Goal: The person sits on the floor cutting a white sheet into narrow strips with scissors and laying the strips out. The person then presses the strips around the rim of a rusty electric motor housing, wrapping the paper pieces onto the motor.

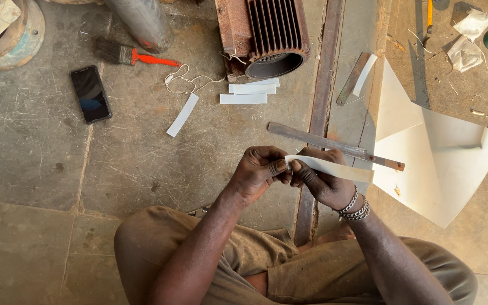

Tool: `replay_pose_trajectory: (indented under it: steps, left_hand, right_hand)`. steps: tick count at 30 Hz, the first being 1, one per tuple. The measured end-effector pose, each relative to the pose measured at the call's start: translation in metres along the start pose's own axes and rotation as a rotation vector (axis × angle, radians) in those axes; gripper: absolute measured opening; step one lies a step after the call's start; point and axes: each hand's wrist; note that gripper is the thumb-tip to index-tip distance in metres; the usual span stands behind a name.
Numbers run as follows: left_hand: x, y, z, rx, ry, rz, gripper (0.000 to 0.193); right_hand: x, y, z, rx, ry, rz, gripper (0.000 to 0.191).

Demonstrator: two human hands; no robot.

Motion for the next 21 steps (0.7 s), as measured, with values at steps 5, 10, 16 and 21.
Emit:
replay_pose_trajectory:
  steps: [5, 10, 16, 21]
  left_hand:
    - [0.006, 0.004, -0.003, 0.103, 0.040, 0.229, 0.011]
    - [0.014, 0.012, -0.005, 0.146, 0.082, 0.361, 0.010]
    - [0.016, 0.017, -0.006, 0.146, 0.103, 0.381, 0.008]
    - [0.015, 0.016, -0.006, 0.141, 0.106, 0.415, 0.006]
  right_hand:
    - [-0.001, 0.006, 0.000, 0.022, -0.015, -0.127, 0.025]
    - [-0.001, 0.009, 0.000, 0.039, 0.031, -0.130, 0.025]
    - [0.003, 0.012, -0.002, 0.050, 0.026, -0.101, 0.025]
    - [0.006, 0.016, -0.005, 0.036, -0.003, -0.065, 0.027]
Point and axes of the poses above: each hand's wrist, its own z-axis towards the middle knuckle, its own y-axis out of the palm, x = y × z, and after that the axes turned 9 degrees about -y, right-handed
